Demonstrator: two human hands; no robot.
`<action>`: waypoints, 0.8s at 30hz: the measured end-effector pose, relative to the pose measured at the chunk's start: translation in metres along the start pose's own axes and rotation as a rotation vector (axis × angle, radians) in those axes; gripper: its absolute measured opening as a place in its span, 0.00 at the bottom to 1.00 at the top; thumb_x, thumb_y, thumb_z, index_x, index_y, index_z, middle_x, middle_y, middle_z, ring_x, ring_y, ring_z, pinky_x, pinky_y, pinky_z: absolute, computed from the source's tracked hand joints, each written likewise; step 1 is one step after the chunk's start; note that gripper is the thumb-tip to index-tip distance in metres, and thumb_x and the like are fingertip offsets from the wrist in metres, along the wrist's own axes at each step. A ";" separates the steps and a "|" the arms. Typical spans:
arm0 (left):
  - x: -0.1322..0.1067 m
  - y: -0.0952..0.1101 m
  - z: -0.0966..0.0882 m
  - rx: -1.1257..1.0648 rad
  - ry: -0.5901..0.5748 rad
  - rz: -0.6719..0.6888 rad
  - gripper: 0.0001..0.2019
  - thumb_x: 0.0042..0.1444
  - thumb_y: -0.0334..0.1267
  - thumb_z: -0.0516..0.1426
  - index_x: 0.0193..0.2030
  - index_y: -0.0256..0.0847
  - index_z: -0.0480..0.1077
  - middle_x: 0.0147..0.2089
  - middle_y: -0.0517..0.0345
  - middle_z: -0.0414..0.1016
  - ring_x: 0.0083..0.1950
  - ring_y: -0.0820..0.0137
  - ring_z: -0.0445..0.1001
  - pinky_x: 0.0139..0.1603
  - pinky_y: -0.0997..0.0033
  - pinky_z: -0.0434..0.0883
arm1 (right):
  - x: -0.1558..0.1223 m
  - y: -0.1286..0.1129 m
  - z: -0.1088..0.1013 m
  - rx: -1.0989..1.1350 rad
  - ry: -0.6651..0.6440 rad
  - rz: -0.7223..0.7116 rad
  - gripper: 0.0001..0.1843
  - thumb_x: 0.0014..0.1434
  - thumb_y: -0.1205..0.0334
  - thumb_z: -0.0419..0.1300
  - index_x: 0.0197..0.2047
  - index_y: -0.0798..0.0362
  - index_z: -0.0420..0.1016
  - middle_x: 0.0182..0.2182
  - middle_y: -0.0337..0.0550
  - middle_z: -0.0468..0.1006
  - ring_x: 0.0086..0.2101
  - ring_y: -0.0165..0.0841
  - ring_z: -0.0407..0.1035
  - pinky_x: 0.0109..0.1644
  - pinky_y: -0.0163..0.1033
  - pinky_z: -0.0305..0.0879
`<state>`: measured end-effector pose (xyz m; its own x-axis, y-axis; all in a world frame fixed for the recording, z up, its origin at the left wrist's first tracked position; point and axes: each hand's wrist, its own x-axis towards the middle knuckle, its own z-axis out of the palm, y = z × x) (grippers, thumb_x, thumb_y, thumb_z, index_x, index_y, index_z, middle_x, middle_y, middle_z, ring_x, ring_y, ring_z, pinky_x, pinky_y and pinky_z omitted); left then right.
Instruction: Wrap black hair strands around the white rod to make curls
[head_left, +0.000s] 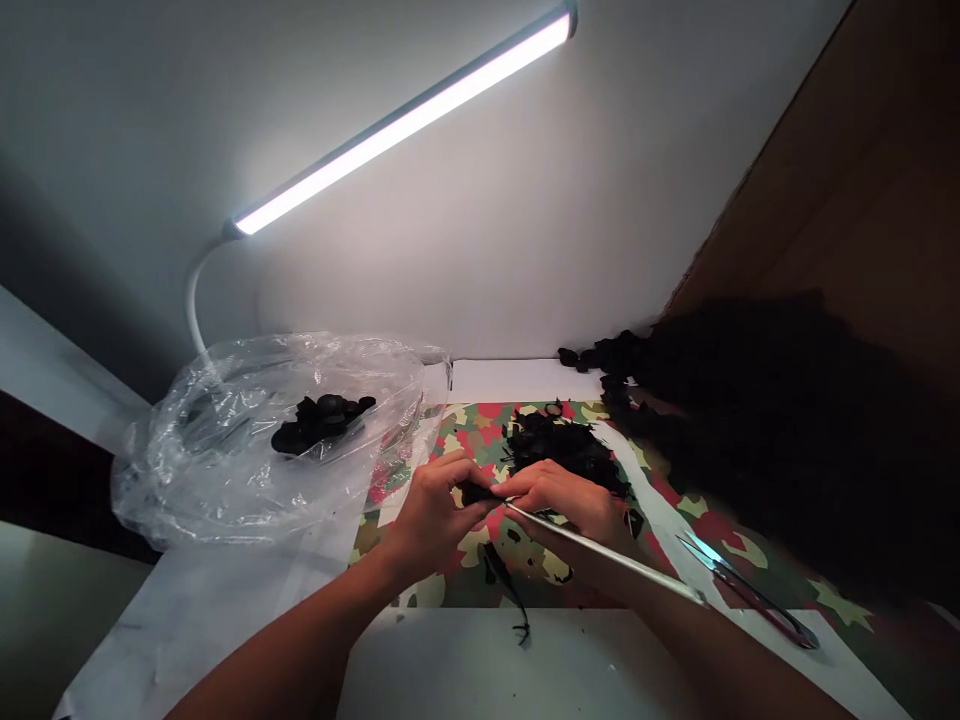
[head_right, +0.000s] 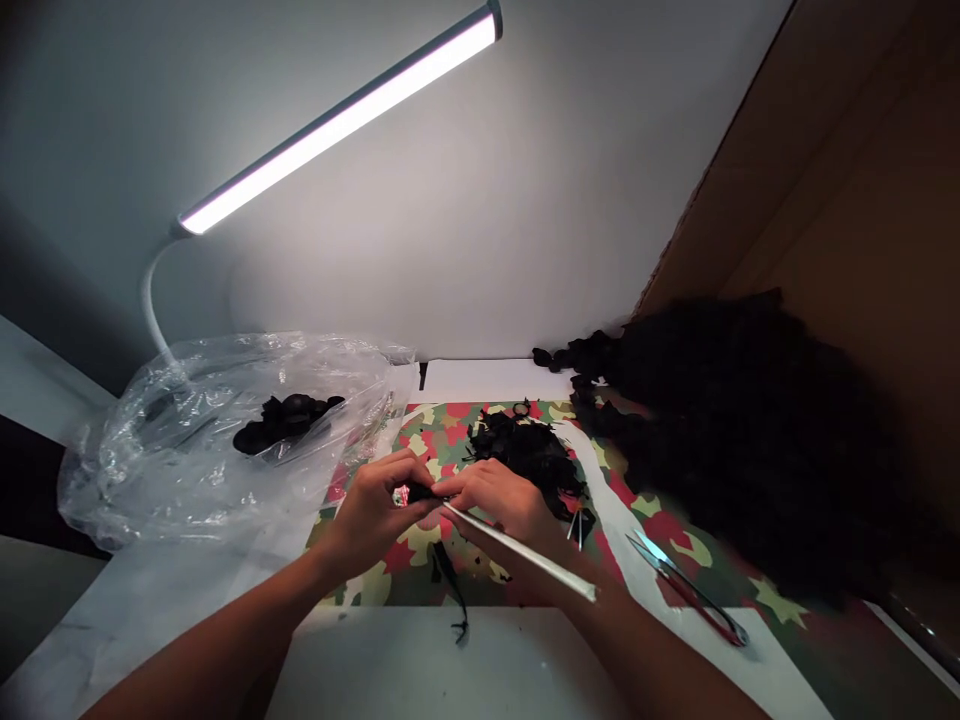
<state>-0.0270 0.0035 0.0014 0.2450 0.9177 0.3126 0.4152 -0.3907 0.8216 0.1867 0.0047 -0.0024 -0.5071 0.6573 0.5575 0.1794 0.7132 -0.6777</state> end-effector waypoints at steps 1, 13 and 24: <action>0.000 0.000 0.000 0.002 -0.001 -0.005 0.06 0.52 0.26 0.65 0.28 0.39 0.75 0.28 0.61 0.72 0.29 0.73 0.69 0.32 0.74 0.65 | 0.000 0.000 0.000 -0.009 -0.005 -0.003 0.11 0.70 0.55 0.57 0.41 0.49 0.78 0.43 0.44 0.84 0.45 0.38 0.75 0.51 0.43 0.69; 0.001 0.005 0.000 -0.006 -0.001 -0.054 0.06 0.49 0.24 0.63 0.26 0.38 0.74 0.27 0.61 0.73 0.29 0.74 0.68 0.31 0.75 0.64 | 0.009 -0.006 0.003 -0.149 0.030 -0.109 0.17 0.73 0.52 0.52 0.40 0.50 0.78 0.36 0.45 0.84 0.39 0.38 0.77 0.48 0.45 0.69; -0.001 0.005 0.003 -0.292 -0.019 -0.216 0.05 0.50 0.34 0.64 0.29 0.37 0.73 0.27 0.60 0.73 0.27 0.73 0.70 0.29 0.73 0.67 | 0.007 0.003 0.024 -0.379 0.222 -0.303 0.07 0.68 0.71 0.56 0.40 0.52 0.73 0.40 0.46 0.84 0.40 0.36 0.76 0.47 0.45 0.68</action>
<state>-0.0228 0.0005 0.0034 0.1960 0.9744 0.1100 0.1925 -0.1482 0.9700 0.1630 0.0055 -0.0116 -0.4005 0.4150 0.8169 0.3658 0.8898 -0.2727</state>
